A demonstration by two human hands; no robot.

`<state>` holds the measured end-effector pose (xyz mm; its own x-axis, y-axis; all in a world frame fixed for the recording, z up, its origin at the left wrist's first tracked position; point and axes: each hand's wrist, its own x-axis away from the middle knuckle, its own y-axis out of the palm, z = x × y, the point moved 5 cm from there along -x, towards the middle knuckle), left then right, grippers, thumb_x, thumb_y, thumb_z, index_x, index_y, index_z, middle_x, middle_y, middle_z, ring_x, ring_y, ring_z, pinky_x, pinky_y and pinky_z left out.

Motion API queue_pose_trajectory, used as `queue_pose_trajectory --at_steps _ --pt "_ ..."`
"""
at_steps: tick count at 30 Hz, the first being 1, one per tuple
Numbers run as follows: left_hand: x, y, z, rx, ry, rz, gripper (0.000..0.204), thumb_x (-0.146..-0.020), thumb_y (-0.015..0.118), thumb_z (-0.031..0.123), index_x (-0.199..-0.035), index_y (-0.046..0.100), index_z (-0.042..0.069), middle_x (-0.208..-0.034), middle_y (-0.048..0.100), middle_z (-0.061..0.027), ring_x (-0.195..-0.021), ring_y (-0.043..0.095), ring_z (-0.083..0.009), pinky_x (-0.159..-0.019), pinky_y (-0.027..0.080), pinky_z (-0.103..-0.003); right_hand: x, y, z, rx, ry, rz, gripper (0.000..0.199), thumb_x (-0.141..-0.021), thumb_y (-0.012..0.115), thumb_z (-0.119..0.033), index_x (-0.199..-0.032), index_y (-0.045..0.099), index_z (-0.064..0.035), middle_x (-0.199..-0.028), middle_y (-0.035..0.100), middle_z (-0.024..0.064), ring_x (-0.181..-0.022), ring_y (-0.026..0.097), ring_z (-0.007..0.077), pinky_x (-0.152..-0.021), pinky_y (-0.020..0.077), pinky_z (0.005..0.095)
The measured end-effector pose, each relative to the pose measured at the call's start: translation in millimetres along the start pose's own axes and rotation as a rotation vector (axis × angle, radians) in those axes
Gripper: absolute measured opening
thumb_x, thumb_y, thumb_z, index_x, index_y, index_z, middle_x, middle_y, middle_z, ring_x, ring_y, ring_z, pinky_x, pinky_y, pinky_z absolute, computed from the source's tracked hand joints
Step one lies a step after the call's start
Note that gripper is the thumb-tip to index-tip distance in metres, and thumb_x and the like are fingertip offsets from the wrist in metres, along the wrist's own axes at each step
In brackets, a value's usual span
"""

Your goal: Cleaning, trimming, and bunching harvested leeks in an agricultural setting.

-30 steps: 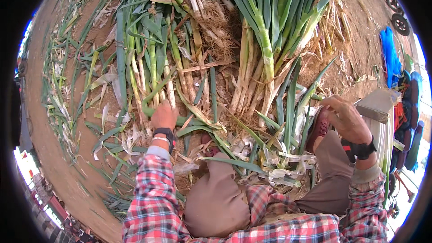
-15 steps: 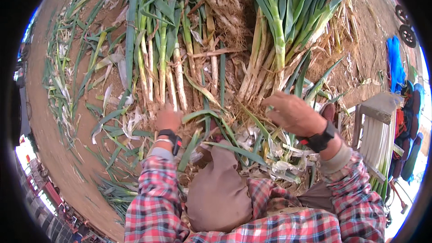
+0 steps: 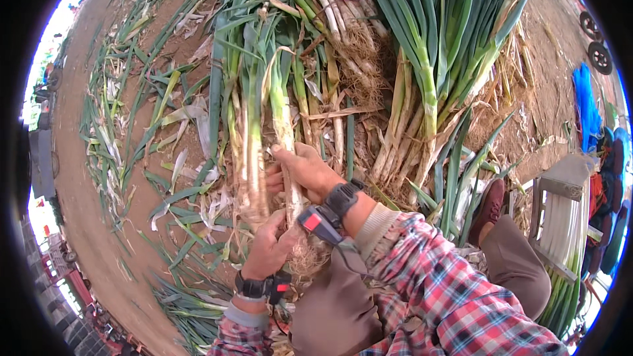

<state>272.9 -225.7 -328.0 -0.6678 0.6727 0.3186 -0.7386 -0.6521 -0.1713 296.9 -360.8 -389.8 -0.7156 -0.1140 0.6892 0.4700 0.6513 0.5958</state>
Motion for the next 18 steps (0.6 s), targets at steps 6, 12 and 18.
queue_pose_trajectory --at_steps 6,12,18 --pt "-50.3 -61.1 -108.7 -0.832 0.234 0.121 0.040 -0.091 0.060 0.032 -0.119 0.060 0.003 -0.119 0.061 -0.0223 -0.102 0.061 -0.0359 -0.090 0.048 -0.043 54.0 -47.1 -38.2 0.391 -0.093 0.164 0.023 -0.097 0.058 -0.030 -0.102 0.049 -0.0088 -0.073 0.058 -0.0002 -0.051 0.052 0.0057 -0.040 0.0409 0.0196" --pt "-75.1 1.2 -85.4 -0.155 -0.122 0.008 0.040 -0.093 0.060 0.029 -0.123 0.058 0.002 -0.110 0.066 -0.0184 -0.101 0.064 -0.0331 -0.084 0.051 -0.040 242.1 -70.5 -60.0 0.706 0.013 0.240 0.029 -0.098 0.055 -0.026 -0.114 0.052 -0.0028 -0.073 0.054 -0.0016 -0.055 0.052 0.0041 -0.047 0.0402 0.0205" --pt "-23.5 143.9 79.5 0.960 -0.322 -0.617 0.052 -0.094 0.061 0.040 -0.129 0.049 0.003 -0.120 0.063 -0.0118 -0.103 0.065 -0.0222 -0.088 0.055 -0.038 422.8 -70.4 -8.1 1.435 -0.455 0.356 0.058 -0.086 0.067 -0.015 -0.135 0.040 0.0009 -0.088 0.058 0.0182 -0.081 0.061 0.0387 -0.067 0.0479 0.0409"
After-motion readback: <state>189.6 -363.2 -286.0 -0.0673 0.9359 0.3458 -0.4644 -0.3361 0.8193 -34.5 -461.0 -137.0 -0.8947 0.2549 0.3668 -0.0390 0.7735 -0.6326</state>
